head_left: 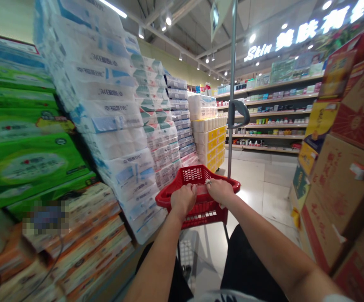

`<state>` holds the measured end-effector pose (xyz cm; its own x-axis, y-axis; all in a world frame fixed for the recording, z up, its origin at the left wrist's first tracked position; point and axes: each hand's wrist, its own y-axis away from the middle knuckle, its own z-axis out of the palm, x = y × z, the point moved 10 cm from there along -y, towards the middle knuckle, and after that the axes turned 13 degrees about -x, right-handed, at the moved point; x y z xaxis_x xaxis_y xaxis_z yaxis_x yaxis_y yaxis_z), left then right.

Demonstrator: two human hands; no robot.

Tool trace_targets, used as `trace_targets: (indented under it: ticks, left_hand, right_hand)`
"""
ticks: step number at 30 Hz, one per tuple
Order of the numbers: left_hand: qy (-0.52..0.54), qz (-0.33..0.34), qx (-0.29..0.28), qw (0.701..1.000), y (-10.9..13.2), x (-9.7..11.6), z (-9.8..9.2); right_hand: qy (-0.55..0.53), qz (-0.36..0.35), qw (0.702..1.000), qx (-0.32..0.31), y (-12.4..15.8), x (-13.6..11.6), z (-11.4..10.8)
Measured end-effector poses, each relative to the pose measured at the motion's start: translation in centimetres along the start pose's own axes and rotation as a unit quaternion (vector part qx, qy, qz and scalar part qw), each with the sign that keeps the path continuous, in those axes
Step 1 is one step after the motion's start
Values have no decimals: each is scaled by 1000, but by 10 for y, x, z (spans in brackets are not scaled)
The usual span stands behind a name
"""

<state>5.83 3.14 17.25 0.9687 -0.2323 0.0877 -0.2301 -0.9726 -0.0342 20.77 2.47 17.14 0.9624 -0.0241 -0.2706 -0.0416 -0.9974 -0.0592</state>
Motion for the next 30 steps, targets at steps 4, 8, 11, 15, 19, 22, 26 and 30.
trace_targets:
  ticks: [4, 8, 11, 15, 19, 22, 26, 30]
  left_hand:
    - [-1, 2, 5, 1000, 0, -2, -1]
    - [-4, 7, 18, 1000, -2, -3, 0]
    - [-13, 10, 26, 1000, -3, -2, 0]
    - [-30, 15, 18, 999, -3, 2, 1]
    - [-11, 15, 16, 1000, -2, 2, 0]
    - [72, 41, 56, 995, 3, -3, -11]
    - [141, 161, 114, 970, 16, 3, -20]
    - [84, 256, 131, 954, 29, 18, -14]
  right_hand:
    - [0, -48, 995, 92, 12, -9, -3]
    - [6, -182, 956, 229, 48, -28, 1]
    - [15, -257, 935, 245, 61, -42, 6]
    - [-21, -239, 951, 193, 43, -49, -2]
    - [-85, -157, 977, 120, 15, -45, -6]
    - [-222, -138, 961, 86, 5, -40, -3]
    - [-538, -177, 824, -13, -4, -45, 15]
    - [-597, -212, 773, -35, -7, -46, 9]
